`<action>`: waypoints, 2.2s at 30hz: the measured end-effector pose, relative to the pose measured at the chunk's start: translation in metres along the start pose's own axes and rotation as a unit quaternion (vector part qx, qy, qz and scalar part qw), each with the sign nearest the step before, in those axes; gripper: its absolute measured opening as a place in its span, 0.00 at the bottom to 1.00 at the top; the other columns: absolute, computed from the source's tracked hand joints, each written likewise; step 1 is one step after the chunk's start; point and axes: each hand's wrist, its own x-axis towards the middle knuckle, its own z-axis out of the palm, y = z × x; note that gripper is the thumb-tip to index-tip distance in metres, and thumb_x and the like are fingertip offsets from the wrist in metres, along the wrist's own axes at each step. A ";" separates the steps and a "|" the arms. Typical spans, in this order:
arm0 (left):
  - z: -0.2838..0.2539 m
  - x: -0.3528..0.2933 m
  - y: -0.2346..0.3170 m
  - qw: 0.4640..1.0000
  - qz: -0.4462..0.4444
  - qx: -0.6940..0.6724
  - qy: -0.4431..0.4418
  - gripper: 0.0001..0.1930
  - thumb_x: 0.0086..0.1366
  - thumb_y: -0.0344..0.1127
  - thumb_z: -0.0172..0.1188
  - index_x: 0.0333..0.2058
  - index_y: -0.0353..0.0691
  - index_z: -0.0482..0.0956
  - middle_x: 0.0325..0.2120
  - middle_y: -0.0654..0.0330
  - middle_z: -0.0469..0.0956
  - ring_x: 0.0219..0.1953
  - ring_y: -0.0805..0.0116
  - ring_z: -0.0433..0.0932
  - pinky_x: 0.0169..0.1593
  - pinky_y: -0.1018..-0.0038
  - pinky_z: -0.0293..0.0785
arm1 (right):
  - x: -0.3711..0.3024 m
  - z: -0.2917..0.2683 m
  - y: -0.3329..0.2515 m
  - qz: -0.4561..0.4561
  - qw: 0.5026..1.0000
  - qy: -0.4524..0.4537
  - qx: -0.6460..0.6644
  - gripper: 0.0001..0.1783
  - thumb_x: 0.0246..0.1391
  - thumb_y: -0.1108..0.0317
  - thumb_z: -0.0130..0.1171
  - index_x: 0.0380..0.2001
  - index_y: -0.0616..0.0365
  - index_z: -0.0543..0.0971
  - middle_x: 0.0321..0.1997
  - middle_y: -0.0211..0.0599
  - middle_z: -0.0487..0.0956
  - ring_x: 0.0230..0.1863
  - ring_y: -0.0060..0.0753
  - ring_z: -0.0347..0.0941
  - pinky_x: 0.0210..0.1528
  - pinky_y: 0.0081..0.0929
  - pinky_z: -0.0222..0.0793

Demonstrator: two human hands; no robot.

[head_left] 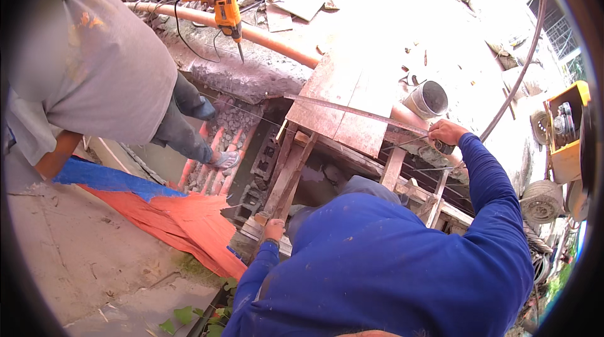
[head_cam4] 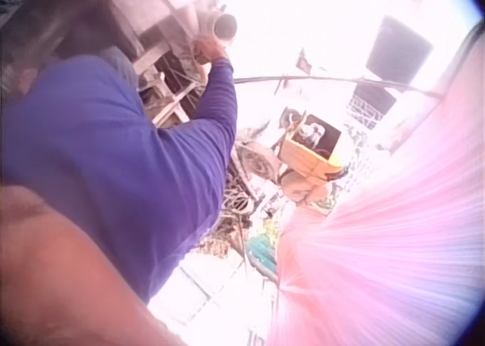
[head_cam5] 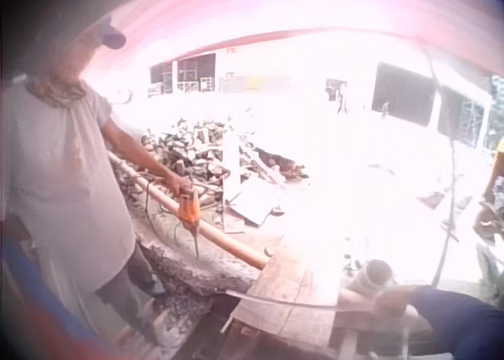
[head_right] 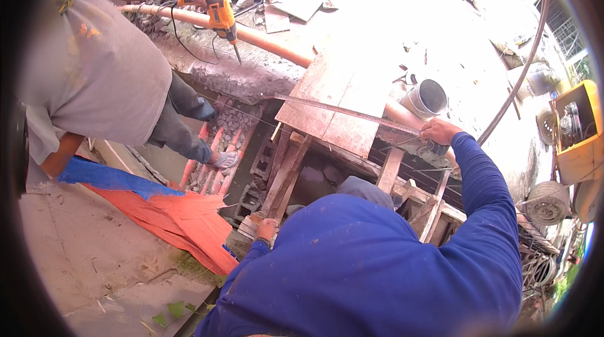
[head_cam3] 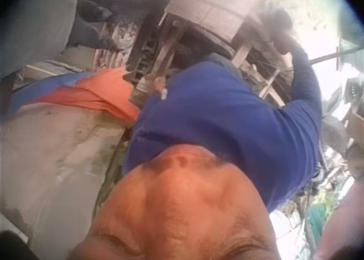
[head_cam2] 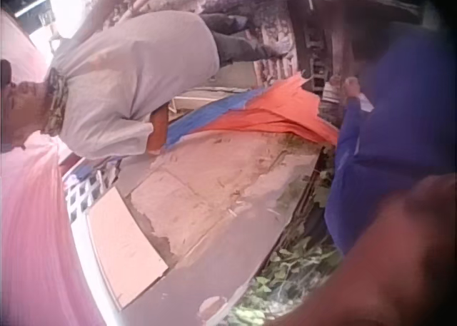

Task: The person hammers nails into wooden planks to secure them to a frame. They measure and position additional planks, then use a hammer to fasten them. A coworker uses a power drill nearby on the same structure.

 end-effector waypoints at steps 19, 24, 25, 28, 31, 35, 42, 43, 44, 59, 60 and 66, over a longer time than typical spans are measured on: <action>0.018 -0.035 0.186 0.972 0.114 0.206 -0.025 0.10 0.67 0.32 0.63 0.43 0.33 0.81 0.35 0.58 0.84 0.33 0.69 0.83 0.37 0.71 0.80 | 0.014 0.098 0.107 -0.106 0.989 0.085 0.061 0.16 0.56 0.61 0.56 0.31 0.63 0.84 0.30 0.51 0.83 0.35 0.51 0.81 0.42 0.43 0.75; -0.016 -0.025 0.159 0.933 0.185 0.308 -0.007 0.11 0.66 0.33 0.63 0.44 0.35 0.83 0.34 0.58 0.84 0.32 0.68 0.83 0.38 0.70 0.79 | 0.010 0.100 0.094 -0.101 0.985 0.099 0.099 0.16 0.55 0.61 0.56 0.32 0.65 0.84 0.30 0.53 0.83 0.35 0.52 0.81 0.42 0.43 0.75; -0.019 -0.020 0.157 0.935 0.188 0.300 -0.004 0.11 0.66 0.33 0.63 0.44 0.35 0.83 0.34 0.58 0.84 0.33 0.68 0.83 0.38 0.70 0.80 | 0.013 0.100 0.095 -0.104 0.985 0.095 0.095 0.16 0.56 0.61 0.56 0.34 0.64 0.84 0.32 0.53 0.83 0.37 0.52 0.81 0.44 0.43 0.75; -0.016 -0.020 0.163 0.949 0.164 0.269 -0.006 0.12 0.66 0.33 0.63 0.44 0.33 0.83 0.35 0.58 0.84 0.34 0.68 0.83 0.38 0.71 0.80 | 0.017 0.103 0.099 -0.101 0.988 0.085 0.085 0.16 0.57 0.61 0.56 0.38 0.62 0.86 0.35 0.52 0.85 0.41 0.54 0.82 0.47 0.44 0.76; 0.010 -0.034 0.192 0.965 0.107 0.238 -0.021 0.12 0.66 0.33 0.63 0.45 0.32 0.82 0.37 0.57 0.84 0.35 0.68 0.84 0.39 0.71 0.81 | 0.011 0.102 0.102 -0.092 0.990 0.081 0.077 0.16 0.57 0.61 0.56 0.38 0.63 0.85 0.35 0.53 0.85 0.41 0.55 0.82 0.47 0.44 0.76; 0.017 -0.039 0.209 0.961 0.137 0.238 -0.022 0.13 0.66 0.37 0.64 0.43 0.32 0.83 0.34 0.58 0.84 0.35 0.71 0.82 0.40 0.72 0.80 | 0.009 0.098 0.099 -0.100 0.989 0.083 0.077 0.16 0.57 0.62 0.57 0.38 0.62 0.86 0.35 0.53 0.85 0.41 0.55 0.82 0.47 0.44 0.76; 0.014 -0.032 0.209 0.962 0.131 0.237 -0.036 0.11 0.67 0.31 0.62 0.44 0.31 0.81 0.39 0.57 0.83 0.37 0.68 0.83 0.40 0.71 0.84 | 0.002 0.099 0.092 -0.075 0.991 0.080 0.080 0.16 0.57 0.61 0.57 0.38 0.61 0.86 0.37 0.54 0.85 0.43 0.56 0.82 0.48 0.45 0.76; 0.013 -0.032 0.208 0.964 0.124 0.232 -0.035 0.11 0.67 0.31 0.62 0.44 0.31 0.81 0.39 0.57 0.83 0.37 0.68 0.83 0.40 0.70 0.84 | 0.002 0.102 0.093 -0.083 0.988 0.099 0.084 0.16 0.56 0.61 0.57 0.36 0.62 0.85 0.34 0.53 0.84 0.40 0.55 0.82 0.46 0.44 0.76; 0.012 -0.031 0.207 0.966 0.117 0.228 -0.034 0.11 0.67 0.31 0.62 0.44 0.31 0.81 0.39 0.56 0.82 0.37 0.68 0.83 0.41 0.70 0.85 | 0.003 0.106 0.095 -0.093 0.985 0.118 0.088 0.16 0.55 0.61 0.57 0.34 0.63 0.85 0.32 0.53 0.84 0.37 0.54 0.81 0.43 0.44 0.76; -0.001 -0.039 0.201 0.969 0.105 0.222 -0.022 0.12 0.68 0.32 0.62 0.46 0.30 0.81 0.40 0.56 0.83 0.36 0.66 0.84 0.40 0.71 0.83 | 0.006 0.104 0.093 -0.076 0.991 0.094 0.052 0.17 0.56 0.59 0.56 0.37 0.61 0.86 0.37 0.57 0.84 0.42 0.59 0.81 0.48 0.48 0.75; -0.001 -0.038 0.200 0.970 0.102 0.218 -0.024 0.12 0.68 0.32 0.62 0.46 0.30 0.81 0.40 0.56 0.83 0.36 0.66 0.84 0.40 0.71 0.83 | 0.005 0.104 0.094 -0.077 0.991 0.095 0.056 0.17 0.56 0.59 0.56 0.37 0.61 0.86 0.37 0.57 0.83 0.42 0.60 0.81 0.48 0.48 0.75; 0.006 -0.027 0.186 0.977 0.103 0.183 -0.035 0.11 0.68 0.32 0.63 0.44 0.31 0.82 0.38 0.56 0.84 0.36 0.67 0.85 0.39 0.71 0.83 | 0.002 0.101 0.096 -0.072 0.990 0.103 0.063 0.18 0.55 0.59 0.57 0.36 0.62 0.85 0.36 0.59 0.83 0.41 0.61 0.80 0.47 0.48 0.75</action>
